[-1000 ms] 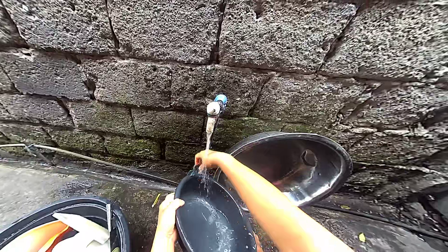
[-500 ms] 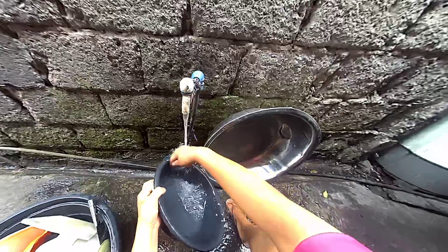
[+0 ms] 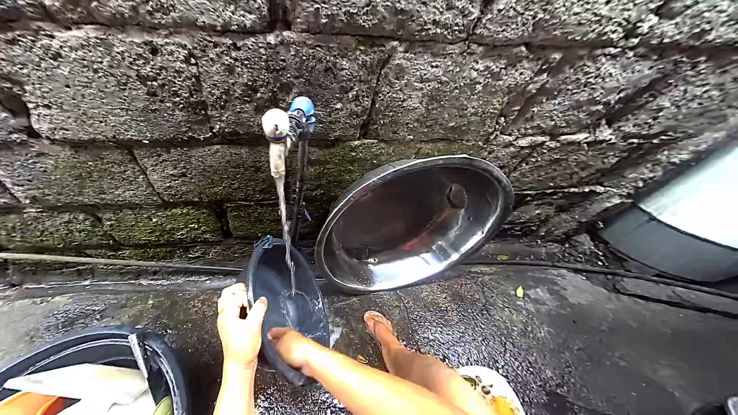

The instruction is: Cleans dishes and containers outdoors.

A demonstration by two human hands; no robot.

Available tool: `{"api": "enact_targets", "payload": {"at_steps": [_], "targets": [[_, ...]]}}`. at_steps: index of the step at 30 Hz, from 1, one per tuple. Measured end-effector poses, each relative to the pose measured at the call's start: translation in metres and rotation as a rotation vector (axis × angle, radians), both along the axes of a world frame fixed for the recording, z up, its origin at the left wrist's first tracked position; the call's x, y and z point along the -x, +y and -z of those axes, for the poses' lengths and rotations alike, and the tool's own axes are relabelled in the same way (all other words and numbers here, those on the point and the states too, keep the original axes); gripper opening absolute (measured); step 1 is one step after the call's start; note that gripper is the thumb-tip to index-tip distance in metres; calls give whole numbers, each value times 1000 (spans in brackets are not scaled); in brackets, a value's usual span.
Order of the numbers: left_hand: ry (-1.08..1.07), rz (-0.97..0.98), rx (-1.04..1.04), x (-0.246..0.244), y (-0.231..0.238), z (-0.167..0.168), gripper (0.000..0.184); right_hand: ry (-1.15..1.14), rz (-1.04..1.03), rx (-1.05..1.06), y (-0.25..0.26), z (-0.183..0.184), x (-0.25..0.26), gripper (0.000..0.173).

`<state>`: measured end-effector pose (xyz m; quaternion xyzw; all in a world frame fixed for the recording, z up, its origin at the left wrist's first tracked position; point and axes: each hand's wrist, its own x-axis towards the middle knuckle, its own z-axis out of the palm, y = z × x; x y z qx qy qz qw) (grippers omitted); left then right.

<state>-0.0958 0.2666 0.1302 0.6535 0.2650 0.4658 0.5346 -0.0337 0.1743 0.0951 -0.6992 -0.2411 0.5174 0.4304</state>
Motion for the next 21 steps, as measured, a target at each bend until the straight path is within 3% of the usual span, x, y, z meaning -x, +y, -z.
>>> {"api": "enact_targets", "payload": {"at_steps": [2,4,6,8,10,12,14,16,19,21], "targets": [[-38,14,20,0,3,-4,27,-9,-33,-262,-6,-32,10,39],[-38,10,11,-1,1,-9,27,-143,-67,-365,-27,-52,14,50],[14,9,-55,-2,-4,-9,29,-325,-202,-285,-55,-40,9,56],[65,1,-122,-1,-3,-8,31,-549,-441,-95,-80,-2,-13,55],[82,9,-142,0,1,-4,32,-713,-476,145,-95,30,-49,51],[61,50,-116,1,2,-4,32,-710,-215,250,-95,43,-82,68],[-14,107,-13,7,3,-10,26,-548,130,198,-85,45,-100,75],[-128,132,154,12,6,-16,7,-406,427,74,-74,32,-107,59],[-201,51,386,17,10,-14,37,-345,649,-157,-76,-5,-118,33],[-172,-80,607,9,8,-5,29,-202,687,-367,-83,-26,-131,22]]}}
